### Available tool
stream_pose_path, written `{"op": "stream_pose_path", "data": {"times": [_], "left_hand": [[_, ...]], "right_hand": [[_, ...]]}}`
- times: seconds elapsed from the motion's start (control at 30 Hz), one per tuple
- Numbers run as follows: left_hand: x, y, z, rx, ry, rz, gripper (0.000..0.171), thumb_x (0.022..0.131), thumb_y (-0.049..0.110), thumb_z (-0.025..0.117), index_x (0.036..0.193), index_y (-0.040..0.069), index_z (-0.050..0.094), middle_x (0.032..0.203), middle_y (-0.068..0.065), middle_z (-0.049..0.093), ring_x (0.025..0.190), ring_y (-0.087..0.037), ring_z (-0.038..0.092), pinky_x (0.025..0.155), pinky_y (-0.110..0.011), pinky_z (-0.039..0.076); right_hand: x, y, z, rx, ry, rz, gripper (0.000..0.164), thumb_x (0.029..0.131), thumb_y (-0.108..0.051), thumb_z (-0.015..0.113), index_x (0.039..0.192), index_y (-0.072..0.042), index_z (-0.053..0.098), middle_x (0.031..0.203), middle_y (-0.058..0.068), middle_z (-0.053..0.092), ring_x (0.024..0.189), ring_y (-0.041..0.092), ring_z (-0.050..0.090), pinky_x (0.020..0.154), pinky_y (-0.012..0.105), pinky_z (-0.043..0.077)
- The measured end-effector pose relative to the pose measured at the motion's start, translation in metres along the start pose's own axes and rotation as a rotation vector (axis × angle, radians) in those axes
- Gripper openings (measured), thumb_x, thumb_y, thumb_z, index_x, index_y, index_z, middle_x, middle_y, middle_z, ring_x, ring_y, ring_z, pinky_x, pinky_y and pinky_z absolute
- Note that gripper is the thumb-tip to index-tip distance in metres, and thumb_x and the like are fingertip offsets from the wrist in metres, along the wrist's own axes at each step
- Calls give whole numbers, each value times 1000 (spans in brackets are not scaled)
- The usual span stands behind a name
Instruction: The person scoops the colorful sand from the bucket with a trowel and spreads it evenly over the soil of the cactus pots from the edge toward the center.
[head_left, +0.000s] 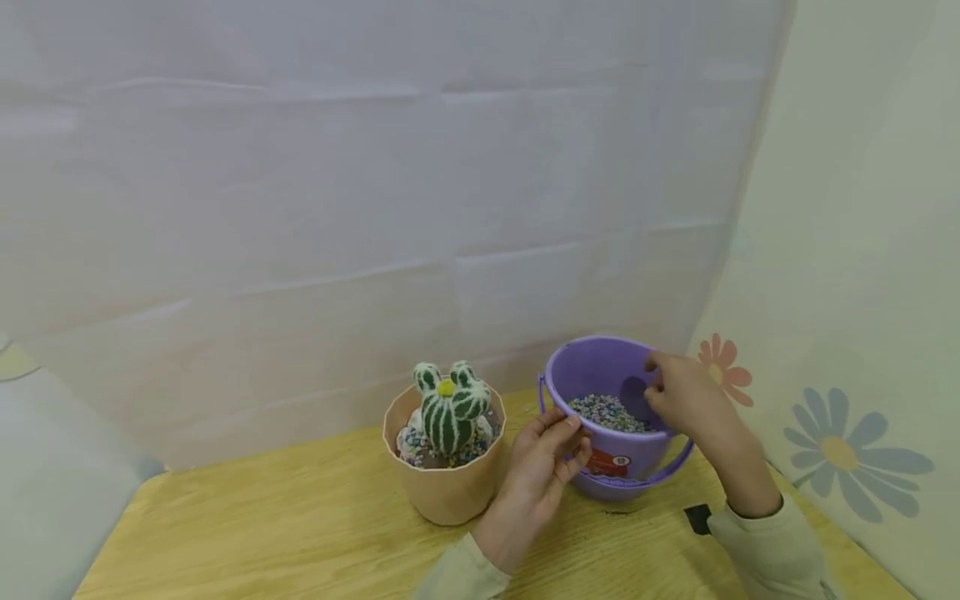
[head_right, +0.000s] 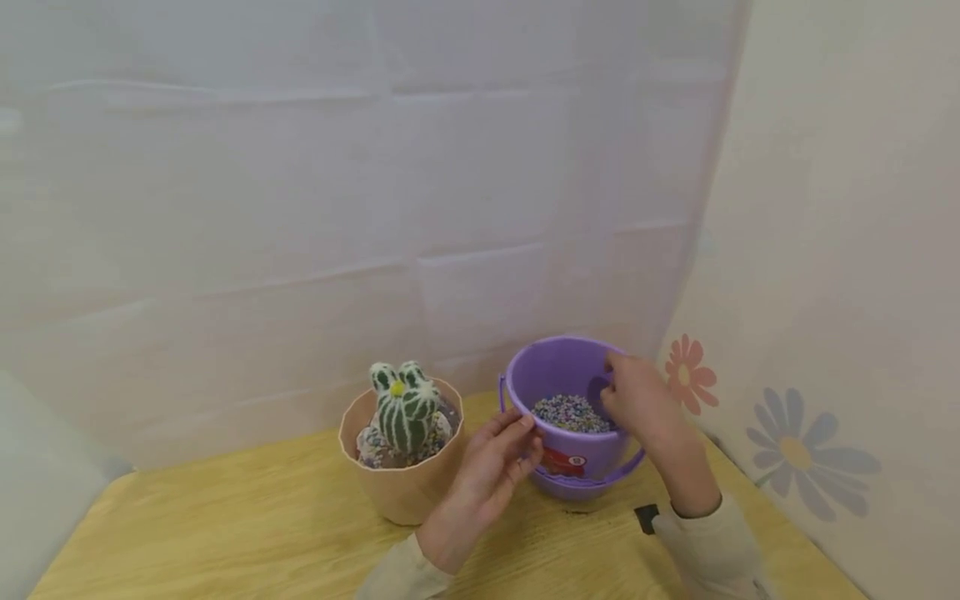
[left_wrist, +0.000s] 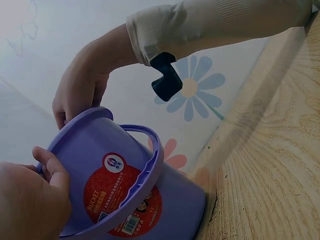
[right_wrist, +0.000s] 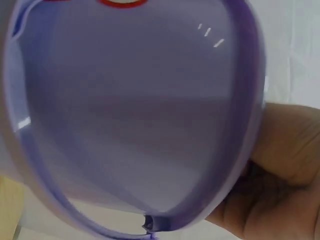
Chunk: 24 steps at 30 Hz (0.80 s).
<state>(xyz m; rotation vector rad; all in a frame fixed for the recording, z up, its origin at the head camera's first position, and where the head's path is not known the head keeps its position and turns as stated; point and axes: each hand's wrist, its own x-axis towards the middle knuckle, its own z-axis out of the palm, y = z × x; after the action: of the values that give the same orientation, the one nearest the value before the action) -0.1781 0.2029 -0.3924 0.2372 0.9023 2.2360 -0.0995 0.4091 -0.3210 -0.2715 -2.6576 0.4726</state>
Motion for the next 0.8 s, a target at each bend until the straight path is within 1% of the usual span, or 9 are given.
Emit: {"op": "stream_pose_path", "data": {"times": [0.1,0.2,0.3,0.4,0.5,0.63,0.7,0.8], "left_hand": [[1,0,0,5,-12,-12,25,95,1,70,113,-1,52,105,-13,62,87,-19,65,76,-28,57],[3,2,-2,13,-24,-31,21,95,2,69,109,1,53,102,-12,64,87,-20,65,78,-31,58],[5,4,-4,24,-36,-37,15,97,5,67,106,2,55,101,-14,64,90,-23,66,85,-38,59],[6,3,-6,22,-44,-28,14,99,7,64,108,0,57,102,-15,63,94,-26,66,93,-45,56],[7,2,-7,19,-36,-13,17,100,8,64,113,-2,57,101,-16,62,94,-26,66,96,-49,54],[9,-1,-7,21,-23,6,27,99,7,67,121,-4,56,102,-17,63,93,-25,66,96,-48,54],[10,-2,-6,23,-21,24,30,98,7,67,123,-5,55,102,-17,63,93,-25,65,95,-48,54],[11,-2,-5,21,-16,54,33,97,7,68,124,-5,54,103,-17,63,92,-24,66,94,-48,55]], "right_hand": [[-1,1,2,-12,18,81,19,89,-1,69,102,13,63,85,21,68,68,30,65,55,43,55],[-1,3,7,-13,64,116,18,90,-2,70,98,13,64,83,22,68,68,33,67,56,46,57],[2,3,10,4,114,91,17,89,2,65,100,15,65,81,24,68,66,34,66,56,47,57],[4,5,14,12,142,58,15,87,6,64,97,15,66,80,24,68,65,34,66,56,47,57],[6,7,17,2,116,28,10,85,5,67,92,12,69,77,20,68,63,29,64,56,44,56],[9,11,21,-20,57,12,5,84,1,70,85,6,72,73,10,67,59,20,59,54,39,51],[12,12,21,-29,47,9,6,83,-1,71,82,4,74,71,9,68,59,21,60,55,41,52],[18,16,21,-23,31,15,9,83,-2,72,82,6,75,75,13,71,65,28,66,61,47,56]]}}
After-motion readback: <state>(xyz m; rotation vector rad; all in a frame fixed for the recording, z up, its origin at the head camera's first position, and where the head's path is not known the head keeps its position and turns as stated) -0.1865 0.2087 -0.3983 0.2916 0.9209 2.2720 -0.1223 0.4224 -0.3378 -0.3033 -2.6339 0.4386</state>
